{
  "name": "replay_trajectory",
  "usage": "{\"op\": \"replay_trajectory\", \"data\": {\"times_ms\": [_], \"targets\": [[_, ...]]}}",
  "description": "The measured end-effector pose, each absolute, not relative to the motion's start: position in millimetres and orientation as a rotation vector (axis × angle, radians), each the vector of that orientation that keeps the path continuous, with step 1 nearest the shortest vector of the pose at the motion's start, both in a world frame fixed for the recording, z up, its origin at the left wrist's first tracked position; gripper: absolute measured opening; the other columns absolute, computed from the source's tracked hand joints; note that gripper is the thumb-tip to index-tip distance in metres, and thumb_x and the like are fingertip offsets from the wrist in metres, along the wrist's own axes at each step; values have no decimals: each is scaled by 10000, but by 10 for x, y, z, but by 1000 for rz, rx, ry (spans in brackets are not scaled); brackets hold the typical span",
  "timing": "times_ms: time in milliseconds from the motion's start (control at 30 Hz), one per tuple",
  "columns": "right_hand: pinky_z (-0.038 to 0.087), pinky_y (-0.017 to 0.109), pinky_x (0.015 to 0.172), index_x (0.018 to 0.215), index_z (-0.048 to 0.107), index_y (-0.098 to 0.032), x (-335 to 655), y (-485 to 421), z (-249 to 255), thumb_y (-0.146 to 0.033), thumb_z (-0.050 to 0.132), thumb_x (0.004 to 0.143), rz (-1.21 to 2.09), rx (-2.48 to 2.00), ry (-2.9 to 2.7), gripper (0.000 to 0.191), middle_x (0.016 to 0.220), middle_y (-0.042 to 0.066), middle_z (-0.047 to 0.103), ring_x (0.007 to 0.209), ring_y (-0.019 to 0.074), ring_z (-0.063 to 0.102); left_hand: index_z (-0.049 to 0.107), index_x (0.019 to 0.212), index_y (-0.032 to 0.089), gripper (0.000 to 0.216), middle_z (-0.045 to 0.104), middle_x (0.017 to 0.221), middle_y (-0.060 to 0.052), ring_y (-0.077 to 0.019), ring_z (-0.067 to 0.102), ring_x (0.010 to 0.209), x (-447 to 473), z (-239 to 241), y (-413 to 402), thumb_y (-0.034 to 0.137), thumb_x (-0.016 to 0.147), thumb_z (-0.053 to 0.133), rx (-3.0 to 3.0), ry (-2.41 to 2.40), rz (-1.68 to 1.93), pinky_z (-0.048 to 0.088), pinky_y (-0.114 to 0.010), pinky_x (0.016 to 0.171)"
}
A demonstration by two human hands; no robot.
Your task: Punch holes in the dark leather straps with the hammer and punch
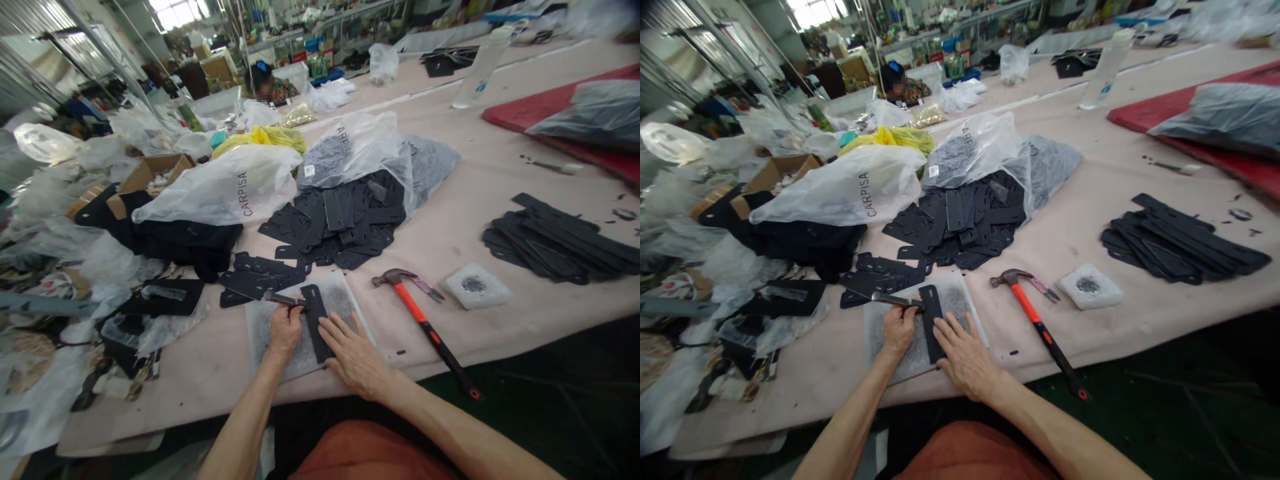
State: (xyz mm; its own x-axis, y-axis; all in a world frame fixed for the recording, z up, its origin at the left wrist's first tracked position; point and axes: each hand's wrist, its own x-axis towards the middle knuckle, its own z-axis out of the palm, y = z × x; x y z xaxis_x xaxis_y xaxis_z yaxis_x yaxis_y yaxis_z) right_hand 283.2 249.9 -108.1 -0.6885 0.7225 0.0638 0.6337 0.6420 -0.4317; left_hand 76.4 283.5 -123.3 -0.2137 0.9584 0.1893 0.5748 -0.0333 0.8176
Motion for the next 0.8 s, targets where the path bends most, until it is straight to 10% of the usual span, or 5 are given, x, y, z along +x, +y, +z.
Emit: {"op": "replay_trajectory", "data": {"times_ms": [800], "targets": [[112,580,1142,1336,521,-214,2676,3287,-1080,-264,599,831,687,-1284,-2406,513,1478,78,434,1399,304,277,703,975,183,207,742,1003,-68,-212,683,988,868,-1274,2931,247,866,540,1592,1671,1134,538,-373,934]]}}
